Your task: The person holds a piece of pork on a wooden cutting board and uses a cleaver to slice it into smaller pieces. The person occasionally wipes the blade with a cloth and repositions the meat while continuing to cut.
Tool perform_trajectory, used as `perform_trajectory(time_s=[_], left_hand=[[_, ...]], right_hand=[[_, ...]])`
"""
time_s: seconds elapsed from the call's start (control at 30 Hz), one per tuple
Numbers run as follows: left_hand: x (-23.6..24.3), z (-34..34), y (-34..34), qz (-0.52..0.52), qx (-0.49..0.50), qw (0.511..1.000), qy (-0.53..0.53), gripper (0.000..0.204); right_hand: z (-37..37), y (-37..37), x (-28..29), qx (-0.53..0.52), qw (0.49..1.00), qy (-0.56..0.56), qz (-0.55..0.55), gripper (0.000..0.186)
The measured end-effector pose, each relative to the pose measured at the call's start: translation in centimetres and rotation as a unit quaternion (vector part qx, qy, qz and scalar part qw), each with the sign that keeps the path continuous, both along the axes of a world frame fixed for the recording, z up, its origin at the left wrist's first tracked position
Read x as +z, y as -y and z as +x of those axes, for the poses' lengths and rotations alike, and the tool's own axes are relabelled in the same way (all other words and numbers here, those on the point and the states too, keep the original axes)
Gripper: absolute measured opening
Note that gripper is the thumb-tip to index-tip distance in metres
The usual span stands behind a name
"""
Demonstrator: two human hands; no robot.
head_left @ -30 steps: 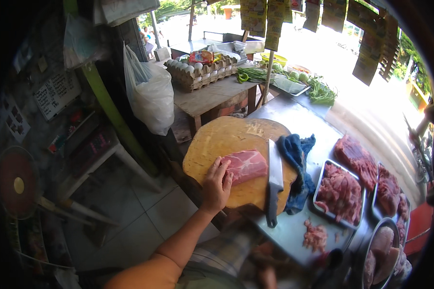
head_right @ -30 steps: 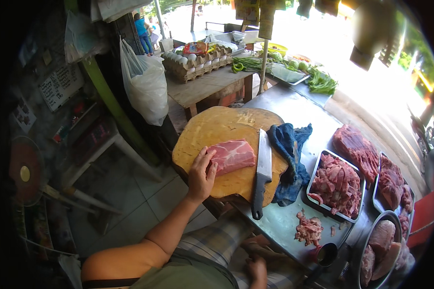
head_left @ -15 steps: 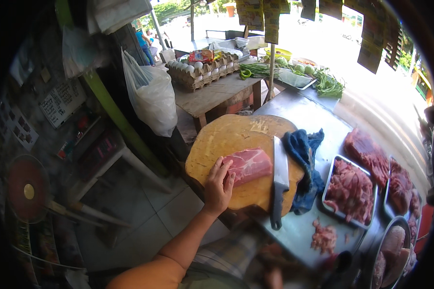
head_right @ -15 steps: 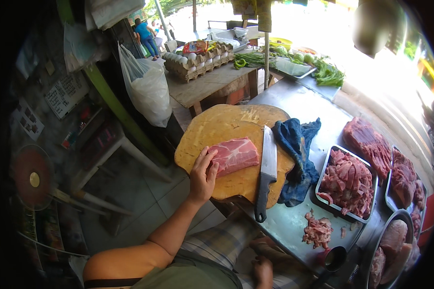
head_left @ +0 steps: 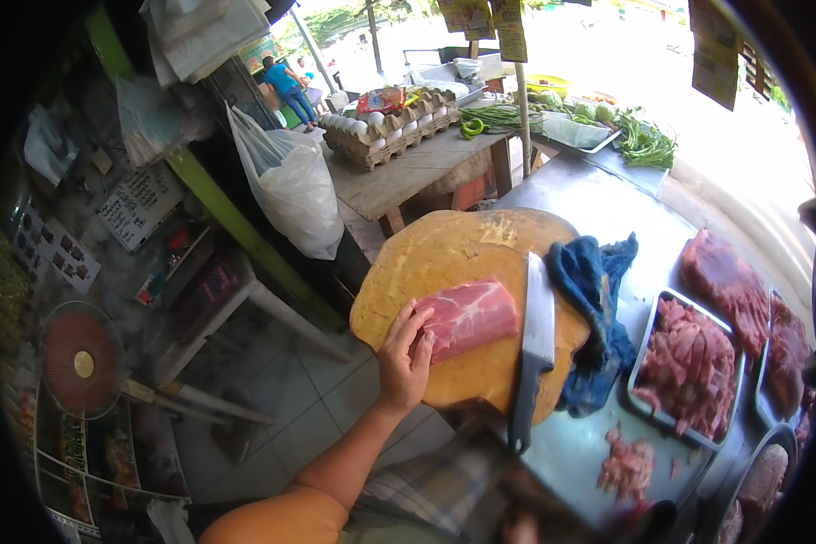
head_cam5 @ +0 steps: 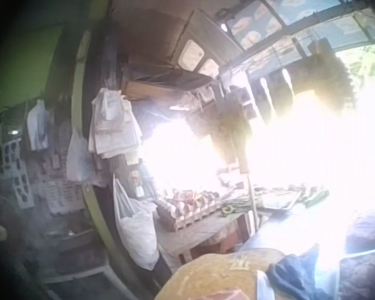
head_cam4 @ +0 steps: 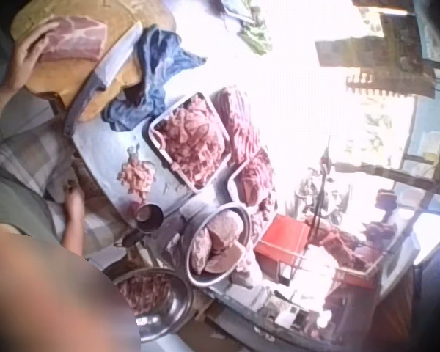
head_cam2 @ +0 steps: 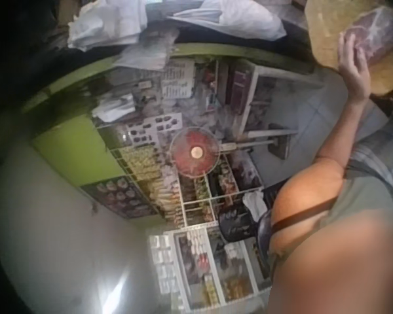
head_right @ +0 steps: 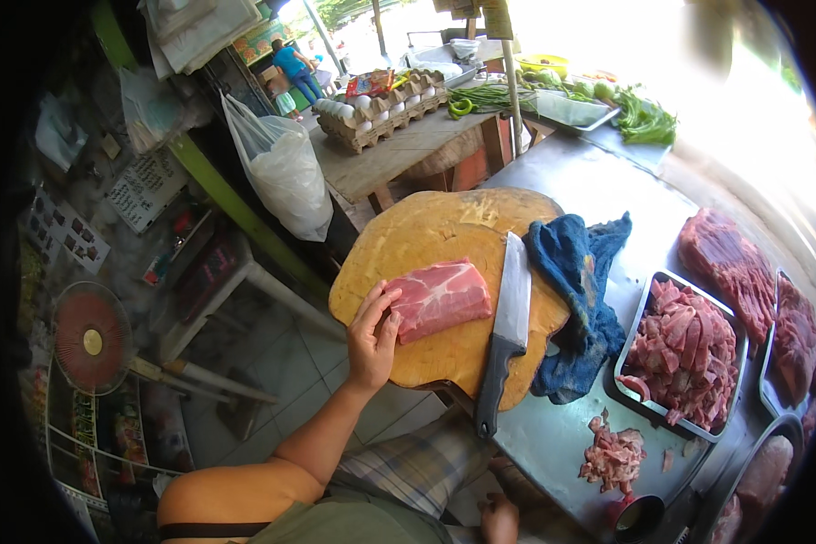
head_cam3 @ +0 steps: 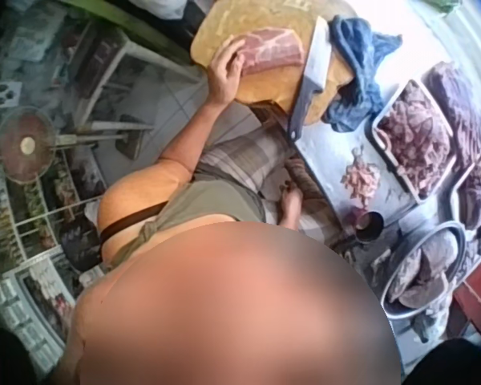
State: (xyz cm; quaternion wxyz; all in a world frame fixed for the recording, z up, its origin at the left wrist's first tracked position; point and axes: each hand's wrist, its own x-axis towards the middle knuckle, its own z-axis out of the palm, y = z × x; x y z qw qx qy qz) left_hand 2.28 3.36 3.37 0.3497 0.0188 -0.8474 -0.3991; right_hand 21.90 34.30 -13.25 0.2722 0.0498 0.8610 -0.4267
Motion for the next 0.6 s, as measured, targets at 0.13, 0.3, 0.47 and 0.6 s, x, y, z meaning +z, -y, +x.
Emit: perform_trajectory(time_s=[0.13,0.3,0.47,0.6], left_hand=[[0.1,0.0,-0.1,0.011,0.004,1.000,0.010,0.026],[0.4,0.1,-0.3,0.004,0.009,1.000,0.008,0.025],[0.6,0.1,-0.3,0.011,0.004,1.000,0.009,0.026],[0.6,0.1,-0.2,-0.006,0.008,1.000,0.007,0.027]], right_hand=[[-0.3,0.0,0.9,0.003,1.000,0.003,0.004,0.030],[-0.5,-0.1,1.5,-0.002,1.000,0.024,-0.002,0.030],[-0.3,-0.1,1.2,0.004,1.000,0.008,-0.004,0.029],[-0.2,-0.2,1.1,0.010,1.000,-0.006,-0.009,0.028]])
